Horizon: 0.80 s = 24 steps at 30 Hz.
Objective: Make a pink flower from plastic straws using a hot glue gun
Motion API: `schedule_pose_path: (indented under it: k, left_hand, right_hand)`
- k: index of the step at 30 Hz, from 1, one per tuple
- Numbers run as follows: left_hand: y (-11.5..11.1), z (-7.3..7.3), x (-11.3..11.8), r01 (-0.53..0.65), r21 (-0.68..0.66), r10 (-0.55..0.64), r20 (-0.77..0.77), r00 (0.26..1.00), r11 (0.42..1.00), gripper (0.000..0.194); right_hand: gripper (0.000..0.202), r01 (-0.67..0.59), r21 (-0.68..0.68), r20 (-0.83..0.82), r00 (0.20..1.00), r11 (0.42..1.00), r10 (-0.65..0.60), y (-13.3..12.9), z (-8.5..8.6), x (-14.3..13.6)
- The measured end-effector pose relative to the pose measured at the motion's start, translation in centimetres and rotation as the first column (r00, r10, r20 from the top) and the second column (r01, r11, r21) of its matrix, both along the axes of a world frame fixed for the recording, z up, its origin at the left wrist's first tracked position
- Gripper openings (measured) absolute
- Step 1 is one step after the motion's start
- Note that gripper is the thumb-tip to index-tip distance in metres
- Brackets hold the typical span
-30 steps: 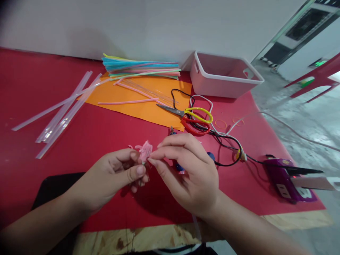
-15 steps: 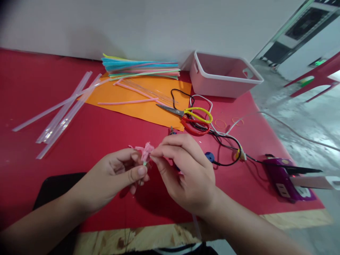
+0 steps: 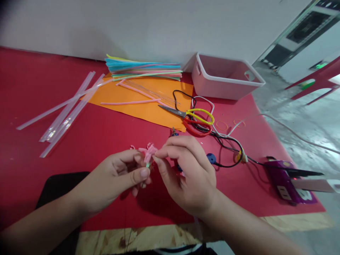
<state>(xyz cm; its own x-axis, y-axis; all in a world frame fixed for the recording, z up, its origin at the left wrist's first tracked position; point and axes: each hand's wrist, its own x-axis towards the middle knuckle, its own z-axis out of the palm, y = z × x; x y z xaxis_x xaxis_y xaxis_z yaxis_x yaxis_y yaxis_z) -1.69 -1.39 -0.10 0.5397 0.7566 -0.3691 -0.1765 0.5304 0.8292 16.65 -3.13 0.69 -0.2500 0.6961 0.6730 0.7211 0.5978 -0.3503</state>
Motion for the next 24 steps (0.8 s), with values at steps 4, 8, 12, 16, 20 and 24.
schedule_pose_path:
  k: [4, 8, 12, 16, 20, 24]
  left_hand:
    - [-0.09, -0.14, -0.03, 0.011, 0.009, -0.011, -0.004, 1.0, 1.0, 0.018]
    - [-0.08, -0.43, -0.04, 0.02, 0.015, -0.02, 0.006, 1.0, 1.0, 0.019]
    - [0.04, -0.51, -0.04, 0.003, 0.027, -0.003, 0.015, 1.0, 1.0, 0.018]
    - [0.0, -0.32, -0.11, -0.034, 0.076, 0.033, 0.018, 0.999, 0.997, 0.017]
    - [-0.25, -0.27, -0.13, -0.033, 0.136, 0.033, 0.003, 0.999, 0.99, 0.016]
    - [-0.38, -0.54, -0.04, -0.043, 0.179, 0.047, -0.019, 0.999, 0.983, 0.014]
  right_hand:
    - [0.019, -0.008, 0.005, -0.003, 1.0, 1.0, 0.008, -0.03, -0.01, -0.04]
    - [0.017, -0.018, 0.025, 0.001, 1.0, 1.0, 0.018, 0.07, 0.02, -0.09]
    - [0.015, -0.02, 0.027, 0.012, 1.0, 0.999, 0.019, 0.08, 0.28, 0.0]
    - [0.016, -0.011, 0.042, 0.019, 1.0, 0.999, 0.011, 0.04, 0.49, 0.16]
    - [0.021, -0.029, 0.054, 0.014, 1.0, 0.998, 0.028, -0.06, 0.43, 0.15]
    - [0.021, -0.039, 0.066, -0.013, 0.999, 0.997, 0.04, -0.25, 0.36, 0.09]
